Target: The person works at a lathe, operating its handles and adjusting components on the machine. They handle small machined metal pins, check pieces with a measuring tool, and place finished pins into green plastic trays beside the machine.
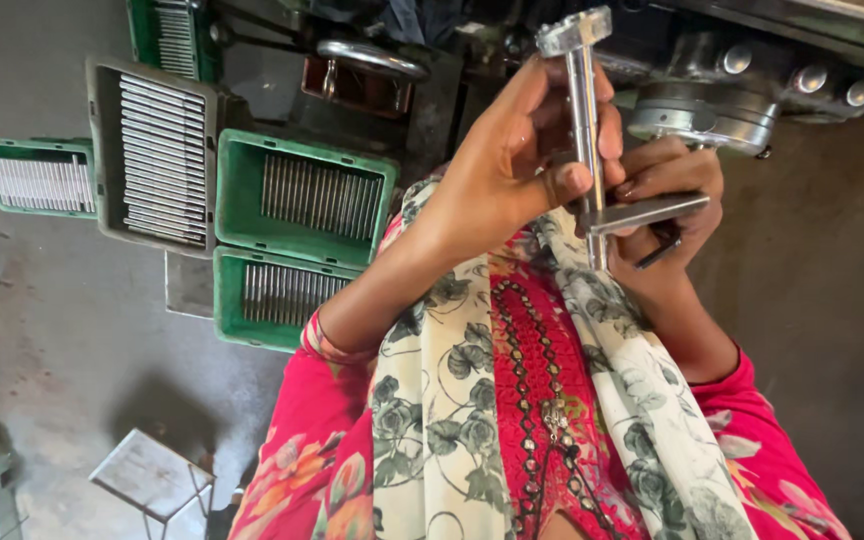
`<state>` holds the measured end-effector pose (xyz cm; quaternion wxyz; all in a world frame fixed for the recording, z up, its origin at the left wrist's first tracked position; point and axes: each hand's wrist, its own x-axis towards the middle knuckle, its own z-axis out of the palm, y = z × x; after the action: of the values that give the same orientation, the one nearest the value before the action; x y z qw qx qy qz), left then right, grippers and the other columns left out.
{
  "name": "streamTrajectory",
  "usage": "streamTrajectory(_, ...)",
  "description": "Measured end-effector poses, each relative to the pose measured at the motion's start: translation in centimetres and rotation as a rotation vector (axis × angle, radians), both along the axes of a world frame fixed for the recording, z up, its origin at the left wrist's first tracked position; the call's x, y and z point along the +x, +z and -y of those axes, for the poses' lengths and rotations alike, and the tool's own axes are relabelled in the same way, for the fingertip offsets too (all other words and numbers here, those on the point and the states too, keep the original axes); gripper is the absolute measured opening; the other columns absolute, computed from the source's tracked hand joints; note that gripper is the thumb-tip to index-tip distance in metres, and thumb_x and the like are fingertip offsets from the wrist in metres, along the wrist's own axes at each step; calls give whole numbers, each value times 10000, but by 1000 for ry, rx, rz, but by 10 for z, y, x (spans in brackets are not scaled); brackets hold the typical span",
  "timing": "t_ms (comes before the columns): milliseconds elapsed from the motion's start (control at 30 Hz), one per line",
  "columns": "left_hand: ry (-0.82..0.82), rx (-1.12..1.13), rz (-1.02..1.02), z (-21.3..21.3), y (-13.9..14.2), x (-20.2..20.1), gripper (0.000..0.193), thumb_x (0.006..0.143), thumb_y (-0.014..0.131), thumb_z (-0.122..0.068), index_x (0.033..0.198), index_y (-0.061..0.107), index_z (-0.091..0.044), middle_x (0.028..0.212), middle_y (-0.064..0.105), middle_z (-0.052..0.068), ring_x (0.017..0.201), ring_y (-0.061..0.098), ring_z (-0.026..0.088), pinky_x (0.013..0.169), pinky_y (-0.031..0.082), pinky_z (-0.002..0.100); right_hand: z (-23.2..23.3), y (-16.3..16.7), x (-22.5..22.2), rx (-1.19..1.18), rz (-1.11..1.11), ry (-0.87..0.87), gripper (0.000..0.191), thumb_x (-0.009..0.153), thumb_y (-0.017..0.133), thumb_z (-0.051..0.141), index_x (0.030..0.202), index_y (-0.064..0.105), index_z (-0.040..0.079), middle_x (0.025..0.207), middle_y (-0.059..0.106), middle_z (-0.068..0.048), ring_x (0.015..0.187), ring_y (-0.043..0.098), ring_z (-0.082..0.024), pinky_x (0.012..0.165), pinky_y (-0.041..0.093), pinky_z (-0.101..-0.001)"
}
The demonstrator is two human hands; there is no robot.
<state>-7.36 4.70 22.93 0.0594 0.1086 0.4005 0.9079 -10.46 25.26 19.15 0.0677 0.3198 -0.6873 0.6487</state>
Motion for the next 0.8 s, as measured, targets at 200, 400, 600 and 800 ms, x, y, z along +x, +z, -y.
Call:
streamTrajectory(200,118,-86,69,10,6,-5,331,1183,506,-294,1436,458,-87,1073,590,24,921,579,108,876,501,250,-7,14,-25,464,-295,140,176,932,764,52,1081,672,39,1057,709,-142,870,736,-279,719,563,-344)
streamTrajectory(400,144,231,128,6,0,-3,410,1199,472,-422,1187,559,-22,819,424,21,710,387,92,674,345,250,11,31,-31,484,-549,250,285,874,819,141,1056,658,-8,1096,729,-159,812,728,-290,675,557,-381)
streamTrajectory(600,66,201,96,12,-1,0,434,1168,497,-440,1100,552,-14,842,386,9,669,299,75,595,270,247,10,36,-24,516,-642,185,285,874,830,167,1066,683,16,1084,741,-146,689,679,-251,613,530,-365)
streamTrajectory(800,-122,102,75,26,3,-1,454,1157,541,-449,1114,576,2,704,371,-4,569,273,73,544,250,247,12,34,-21,540,-650,223,299,880,829,171,1088,664,33,1103,741,-143,740,706,-256,643,544,-362)
